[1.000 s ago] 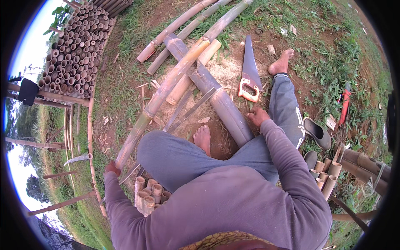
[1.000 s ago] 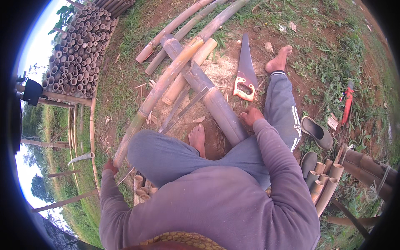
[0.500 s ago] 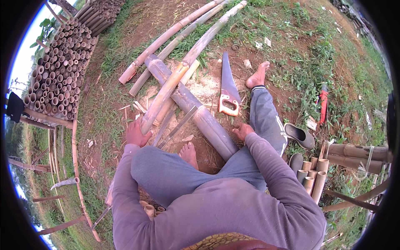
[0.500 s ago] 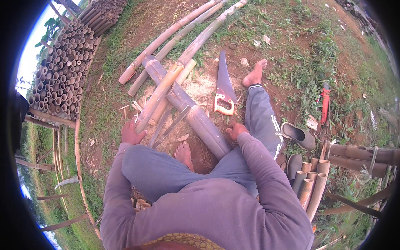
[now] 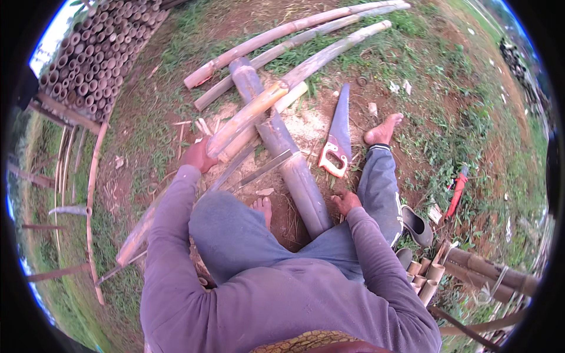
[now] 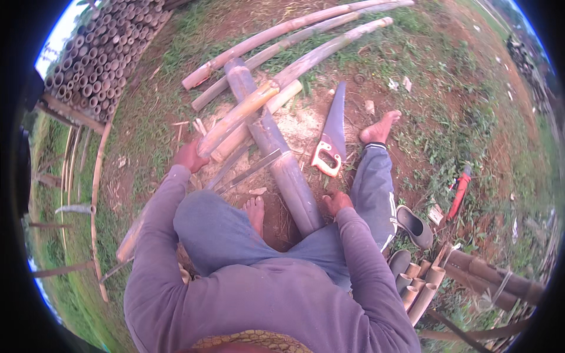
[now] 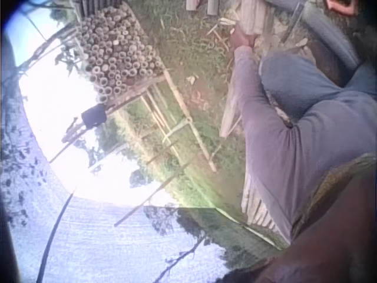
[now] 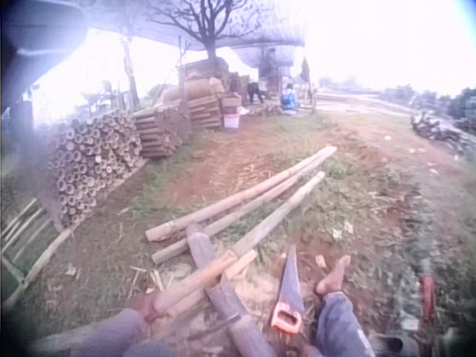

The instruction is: The person sits on the ground and uses a hand saw to cut long bamboo poles into shorter sections. They repeatedly position a pole on a makeshift stand, saw through it, and then move the cut pieces aside.

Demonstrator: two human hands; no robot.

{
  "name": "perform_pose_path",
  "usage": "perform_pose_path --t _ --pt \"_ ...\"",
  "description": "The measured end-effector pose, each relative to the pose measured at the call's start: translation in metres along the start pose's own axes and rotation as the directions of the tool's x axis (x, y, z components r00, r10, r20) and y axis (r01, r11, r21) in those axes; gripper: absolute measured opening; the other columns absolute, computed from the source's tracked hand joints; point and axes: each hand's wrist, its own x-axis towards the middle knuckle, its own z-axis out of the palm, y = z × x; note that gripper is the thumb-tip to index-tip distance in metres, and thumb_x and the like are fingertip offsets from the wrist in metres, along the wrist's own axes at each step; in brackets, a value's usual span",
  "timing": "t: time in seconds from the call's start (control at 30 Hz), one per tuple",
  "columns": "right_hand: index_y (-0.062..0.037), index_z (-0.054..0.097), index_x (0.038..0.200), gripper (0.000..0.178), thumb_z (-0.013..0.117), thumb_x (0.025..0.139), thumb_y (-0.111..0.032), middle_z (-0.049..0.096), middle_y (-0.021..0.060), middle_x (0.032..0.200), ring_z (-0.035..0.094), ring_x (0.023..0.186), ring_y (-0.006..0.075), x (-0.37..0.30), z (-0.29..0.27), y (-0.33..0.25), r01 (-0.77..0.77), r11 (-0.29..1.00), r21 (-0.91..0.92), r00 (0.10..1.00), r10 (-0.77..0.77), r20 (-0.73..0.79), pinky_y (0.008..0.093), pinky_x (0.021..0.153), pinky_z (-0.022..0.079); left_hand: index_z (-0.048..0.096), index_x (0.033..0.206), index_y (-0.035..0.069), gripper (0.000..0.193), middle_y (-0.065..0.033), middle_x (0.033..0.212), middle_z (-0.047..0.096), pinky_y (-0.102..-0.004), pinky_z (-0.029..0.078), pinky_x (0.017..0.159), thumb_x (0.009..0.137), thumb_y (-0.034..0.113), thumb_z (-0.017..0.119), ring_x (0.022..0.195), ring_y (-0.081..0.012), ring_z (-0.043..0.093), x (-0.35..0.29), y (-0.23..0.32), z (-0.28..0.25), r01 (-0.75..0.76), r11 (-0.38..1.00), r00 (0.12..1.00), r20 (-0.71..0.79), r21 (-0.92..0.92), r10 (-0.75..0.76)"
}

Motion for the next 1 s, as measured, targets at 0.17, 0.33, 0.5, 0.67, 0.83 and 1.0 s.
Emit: perform_pose_path --t 0.17,0.33,0.5,0.67,0.83,1.0 --pt "-0.0032 0.075 0.118 0.045 0.07 0.092 -0.04 0.076 0.0258 0.108 0.074 0.106 0.04 0.03 0.026 0.035 0.078 0.992 0.102 0.996 -0.082 0.04 0.046 0.097 0.055 0.05 0.151 0.019 0.076 -0.0134 0.132 0.068 -0.0502 0.059 0.092 0.083 0.029 0.081 0.111 -0.0376 0.071 -0.038 -0.021 -0.039 -0.05 0.966 0.977 -0.187 0.254 0.099" --pt "0.005 0.07 0.125 0.045 0.071 0.095 -0.028 0.076 0.0195 0.093 0.074 0.08 0.0213 0.029 0.017 0.019 0.118 0.976 0.182 0.991 -0.127 0.043 0.0374 0.072 0.06 0.05 0.151 0.019 0.076 -0.0123 0.129 0.069 -0.0479 0.058 0.093 0.084 0.033 0.084 0.112 -0.0346 0.071 -0.082 -0.026 -0.079 -0.007 0.939 0.969 -0.231 0.345 0.092" --pt "0.0096 0.067 0.126 0.042 0.066 0.099 -0.023 0.073 0.0132 0.095 0.067 0.07 0.017 0.047 0.009 0.017 0.299 0.901 0.315 0.954 -0.273 -0.125 0.0305 0.063 0.055 0.051 0.15 0.019 0.075 -0.0106 0.124 0.071 -0.0462 0.056 0.095 0.084 0.036 0.084 0.113 -0.0324 0.071 -0.107 -0.034 -0.087 -0.052 0.911 0.919 -0.337 0.408 0.203" --pt "0.0082 0.063 0.133 0.049 0.068 0.103 -0.03 0.07 0.0189 0.122 0.071 0.093 0.0215 0.052 -0.023 -0.099 0.407 0.641 0.651 0.9 -0.402 -0.167 0.0312 0.076 0.059 0.057 0.146 0.019 0.062 -0.0101 0.113 0.073 -0.0459 0.054 0.093 0.088 0.028 0.079 0.108 -0.0319 0.072 -0.144 -0.028 -0.104 -0.043 0.89 0.86 -0.437 0.455 0.265" --pt "0.0017 0.034 0.16 0.09 0.062 0.101 -0.059 0.052 0.024 0.152 0.058 0.135 0.0345 0.041 -0.053 -0.273 0.129 0.338 0.932 0.942 -0.337 -0.009 0.0467 0.111 0.046 0.062 0.141 0.019 0.056 -0.0082 0.12 0.071 -0.0443 0.054 0.093 0.087 0.019 0.073 0.11 -0.0289 0.07 -0.179 -0.006 -0.111 -0.026 0.895 0.838 -0.478 0.445 0.262" --pt "-0.0026 0.029 0.16 0.096 0.067 0.095 -0.062 0.035 0.0205 0.162 0.047 0.145 0.0381 0.048 -0.052 -0.359 -0.172 -0.071 0.983 0.943 -0.301 0.143 0.0558 0.123 0.036 0.065 0.136 0.019 0.049 -0.0057 0.113 0.071 -0.0425 0.052 0.092 0.087 0.018 0.07 0.107 -0.0265 0.07 -0.226 -0.003 -0.099 -0.008 0.905 0.781 -0.562 0.426 0.272"
